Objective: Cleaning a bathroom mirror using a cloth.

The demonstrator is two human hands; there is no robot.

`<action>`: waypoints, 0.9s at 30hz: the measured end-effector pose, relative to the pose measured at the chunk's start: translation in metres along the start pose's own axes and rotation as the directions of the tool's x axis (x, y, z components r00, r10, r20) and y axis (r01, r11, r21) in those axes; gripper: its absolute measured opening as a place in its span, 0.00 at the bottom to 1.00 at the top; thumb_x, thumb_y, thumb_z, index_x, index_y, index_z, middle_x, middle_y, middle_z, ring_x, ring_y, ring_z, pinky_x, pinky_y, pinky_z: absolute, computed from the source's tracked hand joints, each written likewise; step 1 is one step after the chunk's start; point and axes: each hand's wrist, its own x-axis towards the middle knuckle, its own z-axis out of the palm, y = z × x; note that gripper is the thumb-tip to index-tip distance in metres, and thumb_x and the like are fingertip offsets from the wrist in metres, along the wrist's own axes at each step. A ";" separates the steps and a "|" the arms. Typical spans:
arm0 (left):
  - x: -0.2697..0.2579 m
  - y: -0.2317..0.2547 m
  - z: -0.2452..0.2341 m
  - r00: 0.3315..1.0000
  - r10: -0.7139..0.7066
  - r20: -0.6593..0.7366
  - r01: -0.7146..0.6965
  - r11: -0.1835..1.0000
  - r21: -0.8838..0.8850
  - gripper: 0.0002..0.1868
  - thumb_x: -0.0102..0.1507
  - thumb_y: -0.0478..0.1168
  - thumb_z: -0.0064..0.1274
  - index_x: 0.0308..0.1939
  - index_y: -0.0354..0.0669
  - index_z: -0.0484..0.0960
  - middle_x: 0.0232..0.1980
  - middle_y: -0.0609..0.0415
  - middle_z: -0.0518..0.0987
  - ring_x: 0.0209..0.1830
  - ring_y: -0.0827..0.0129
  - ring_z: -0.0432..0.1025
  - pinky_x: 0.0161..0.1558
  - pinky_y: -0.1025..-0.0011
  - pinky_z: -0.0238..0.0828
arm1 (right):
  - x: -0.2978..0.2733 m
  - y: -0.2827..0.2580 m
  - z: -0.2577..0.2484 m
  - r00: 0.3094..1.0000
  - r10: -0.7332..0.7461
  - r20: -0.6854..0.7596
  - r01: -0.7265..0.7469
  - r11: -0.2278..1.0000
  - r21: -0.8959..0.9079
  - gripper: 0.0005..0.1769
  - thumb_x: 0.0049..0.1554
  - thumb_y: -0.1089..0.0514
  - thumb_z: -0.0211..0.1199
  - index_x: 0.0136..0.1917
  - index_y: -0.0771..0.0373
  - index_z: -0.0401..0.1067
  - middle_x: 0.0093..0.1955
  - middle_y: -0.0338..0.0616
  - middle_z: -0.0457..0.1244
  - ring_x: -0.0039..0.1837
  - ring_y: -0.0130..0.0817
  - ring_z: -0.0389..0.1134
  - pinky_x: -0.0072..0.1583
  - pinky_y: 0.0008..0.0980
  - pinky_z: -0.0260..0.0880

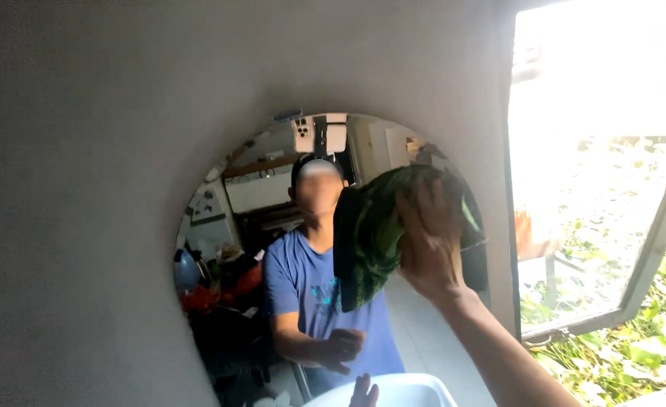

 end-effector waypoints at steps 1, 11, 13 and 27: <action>0.000 -0.003 0.006 1.000 -0.013 0.001 0.013 1.000 -0.004 0.29 0.71 0.42 0.48 0.74 0.34 0.64 0.77 0.28 0.60 0.78 0.34 0.55 0.74 0.48 0.58 | -0.003 0.002 0.000 1.000 0.004 -0.005 -0.004 1.000 0.029 0.34 0.50 0.68 0.60 0.72 0.67 0.66 0.80 0.67 0.50 0.83 0.69 0.43 0.80 0.67 0.36; 0.130 0.228 -0.124 0.949 -0.277 0.149 0.270 0.960 0.067 0.36 0.64 0.42 0.56 0.74 0.36 0.63 0.76 0.30 0.63 0.76 0.38 0.60 0.72 0.48 0.55 | -0.150 0.005 -0.008 0.983 0.135 0.121 -0.134 0.991 -0.021 0.33 0.53 0.70 0.59 0.72 0.63 0.68 0.82 0.62 0.49 0.84 0.67 0.43 0.81 0.65 0.37; 0.137 0.242 -0.128 0.934 -0.308 0.180 0.315 0.949 -0.009 0.35 0.65 0.42 0.55 0.74 0.37 0.63 0.77 0.31 0.63 0.77 0.40 0.61 0.72 0.50 0.59 | -0.158 0.004 -0.008 0.982 0.141 0.129 -0.142 0.990 -0.006 0.33 0.53 0.69 0.60 0.72 0.63 0.68 0.82 0.62 0.49 0.84 0.67 0.43 0.80 0.64 0.37; 0.100 0.207 -0.084 0.970 -0.067 0.235 0.091 0.991 -0.094 0.40 0.63 0.46 0.58 0.73 0.30 0.60 0.75 0.26 0.58 0.77 0.32 0.52 0.69 0.41 0.51 | -0.165 0.027 -0.010 0.975 0.158 0.153 -0.156 0.987 -0.029 0.32 0.54 0.68 0.59 0.73 0.66 0.65 0.82 0.64 0.46 0.84 0.67 0.40 0.80 0.64 0.36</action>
